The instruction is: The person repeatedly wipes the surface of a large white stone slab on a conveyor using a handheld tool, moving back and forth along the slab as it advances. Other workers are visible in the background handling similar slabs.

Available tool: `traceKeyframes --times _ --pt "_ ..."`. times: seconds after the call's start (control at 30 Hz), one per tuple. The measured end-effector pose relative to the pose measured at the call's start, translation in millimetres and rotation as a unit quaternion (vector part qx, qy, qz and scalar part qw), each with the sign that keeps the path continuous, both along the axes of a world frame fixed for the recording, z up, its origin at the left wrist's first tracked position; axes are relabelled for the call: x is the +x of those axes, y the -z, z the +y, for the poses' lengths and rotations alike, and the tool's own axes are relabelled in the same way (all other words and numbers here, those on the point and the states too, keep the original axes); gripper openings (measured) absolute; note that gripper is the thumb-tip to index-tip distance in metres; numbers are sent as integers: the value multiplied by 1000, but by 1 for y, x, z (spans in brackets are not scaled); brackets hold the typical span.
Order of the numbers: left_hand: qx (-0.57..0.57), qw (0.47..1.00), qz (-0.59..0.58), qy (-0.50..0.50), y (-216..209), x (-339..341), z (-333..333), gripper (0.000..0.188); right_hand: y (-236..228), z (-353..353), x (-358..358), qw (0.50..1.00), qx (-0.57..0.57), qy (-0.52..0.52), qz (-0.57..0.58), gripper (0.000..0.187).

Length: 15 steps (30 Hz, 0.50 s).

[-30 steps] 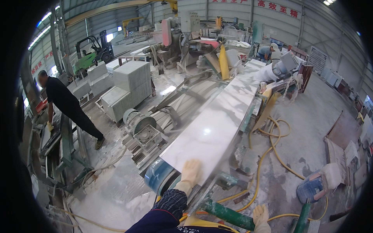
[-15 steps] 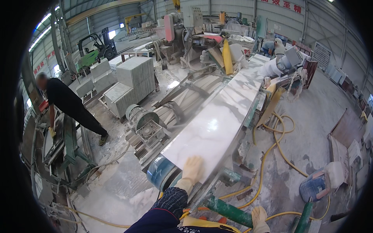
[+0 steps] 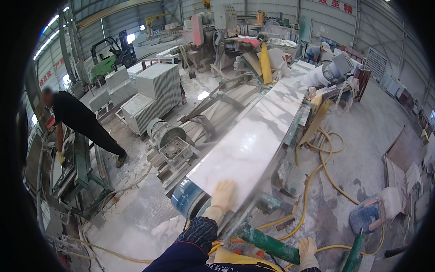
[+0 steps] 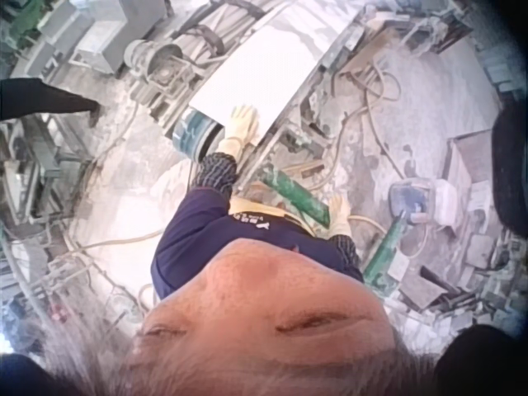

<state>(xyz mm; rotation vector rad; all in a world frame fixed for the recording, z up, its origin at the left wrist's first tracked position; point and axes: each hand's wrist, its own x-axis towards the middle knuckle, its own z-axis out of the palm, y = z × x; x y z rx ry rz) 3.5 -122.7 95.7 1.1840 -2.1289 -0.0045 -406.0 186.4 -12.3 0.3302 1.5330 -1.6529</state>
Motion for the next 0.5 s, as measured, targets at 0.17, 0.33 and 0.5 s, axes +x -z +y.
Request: traceKeyframes --times 0.17,0.33,0.5 --pt "92 996 -12 3 -4 3 4 41 10 11 0 1000 3 14 17 41" --pt "9 1000 1 6 -12 3 5 33 11 12 2 998 -17 -41 46 38" --pt "-20 999 26 11 -15 6 10 32 6 10 7 998 -10 -37 52 40"
